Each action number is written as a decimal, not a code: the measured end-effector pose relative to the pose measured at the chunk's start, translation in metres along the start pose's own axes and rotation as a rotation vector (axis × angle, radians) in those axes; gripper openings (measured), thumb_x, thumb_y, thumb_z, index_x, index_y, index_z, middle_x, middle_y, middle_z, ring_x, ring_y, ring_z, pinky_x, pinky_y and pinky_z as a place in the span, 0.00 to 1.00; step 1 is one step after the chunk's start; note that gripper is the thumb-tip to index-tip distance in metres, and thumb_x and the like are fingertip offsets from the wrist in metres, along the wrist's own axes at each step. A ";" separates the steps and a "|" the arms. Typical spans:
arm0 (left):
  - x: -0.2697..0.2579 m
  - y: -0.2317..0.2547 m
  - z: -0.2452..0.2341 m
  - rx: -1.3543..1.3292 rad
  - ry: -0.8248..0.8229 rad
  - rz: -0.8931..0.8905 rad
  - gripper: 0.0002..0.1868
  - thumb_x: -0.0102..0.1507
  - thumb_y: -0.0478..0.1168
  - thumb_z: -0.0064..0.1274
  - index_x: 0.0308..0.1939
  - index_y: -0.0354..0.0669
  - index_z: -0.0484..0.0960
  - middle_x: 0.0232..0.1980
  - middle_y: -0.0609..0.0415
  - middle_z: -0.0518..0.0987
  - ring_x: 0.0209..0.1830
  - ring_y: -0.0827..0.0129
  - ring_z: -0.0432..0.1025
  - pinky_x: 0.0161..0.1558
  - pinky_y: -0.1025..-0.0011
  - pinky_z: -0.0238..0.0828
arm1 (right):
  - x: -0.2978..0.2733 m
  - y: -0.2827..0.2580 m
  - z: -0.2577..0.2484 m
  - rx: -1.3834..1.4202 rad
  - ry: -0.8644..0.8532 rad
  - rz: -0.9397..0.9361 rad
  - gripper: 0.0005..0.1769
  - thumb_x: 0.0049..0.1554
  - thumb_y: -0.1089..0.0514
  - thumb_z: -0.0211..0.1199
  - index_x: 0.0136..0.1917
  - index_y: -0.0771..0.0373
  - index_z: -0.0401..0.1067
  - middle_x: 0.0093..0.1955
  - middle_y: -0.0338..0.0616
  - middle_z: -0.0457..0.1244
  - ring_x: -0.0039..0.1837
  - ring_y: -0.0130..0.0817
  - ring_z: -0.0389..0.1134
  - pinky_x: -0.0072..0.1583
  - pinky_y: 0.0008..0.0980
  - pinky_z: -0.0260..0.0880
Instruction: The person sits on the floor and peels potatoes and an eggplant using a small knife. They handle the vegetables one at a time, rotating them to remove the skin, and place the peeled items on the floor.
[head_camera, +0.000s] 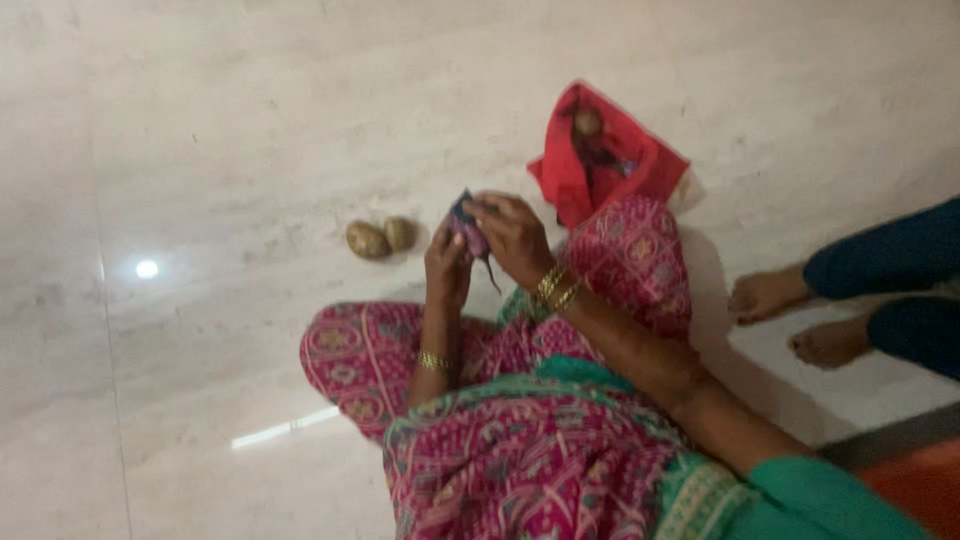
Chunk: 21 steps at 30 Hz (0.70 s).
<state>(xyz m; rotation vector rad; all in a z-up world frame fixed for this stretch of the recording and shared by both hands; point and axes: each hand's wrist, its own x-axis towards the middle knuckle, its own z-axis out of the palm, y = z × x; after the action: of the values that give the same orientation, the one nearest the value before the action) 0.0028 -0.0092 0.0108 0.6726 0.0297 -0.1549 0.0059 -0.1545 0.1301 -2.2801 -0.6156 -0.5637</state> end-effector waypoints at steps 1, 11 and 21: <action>0.004 -0.001 -0.003 -0.025 -0.002 0.014 0.37 0.65 0.44 0.61 0.74 0.32 0.66 0.61 0.51 0.77 0.56 0.68 0.76 0.55 0.71 0.78 | -0.004 -0.004 -0.001 -0.013 -0.009 0.003 0.21 0.56 0.69 0.62 0.64 0.63 0.76 0.63 0.52 0.66 0.64 0.50 0.67 0.64 0.43 0.70; 0.002 -0.009 -0.012 -0.128 -0.069 0.055 0.34 0.70 0.36 0.59 0.78 0.34 0.64 0.63 0.48 0.76 0.53 0.69 0.73 0.53 0.73 0.76 | -0.004 -0.014 -0.003 -0.033 0.004 -0.004 0.21 0.56 0.70 0.64 0.63 0.63 0.76 0.63 0.50 0.66 0.64 0.49 0.68 0.64 0.42 0.71; 0.000 -0.010 -0.008 -0.090 -0.044 0.028 0.35 0.67 0.36 0.59 0.76 0.34 0.63 0.68 0.45 0.74 0.62 0.65 0.74 0.60 0.68 0.76 | -0.011 -0.016 -0.006 -0.060 0.028 -0.016 0.22 0.55 0.70 0.64 0.64 0.65 0.75 0.63 0.52 0.64 0.64 0.51 0.67 0.65 0.44 0.70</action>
<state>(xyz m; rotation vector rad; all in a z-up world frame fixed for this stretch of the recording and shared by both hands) 0.0012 -0.0119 -0.0011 0.5797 -0.0155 -0.1403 -0.0135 -0.1520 0.1362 -2.3210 -0.6114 -0.6288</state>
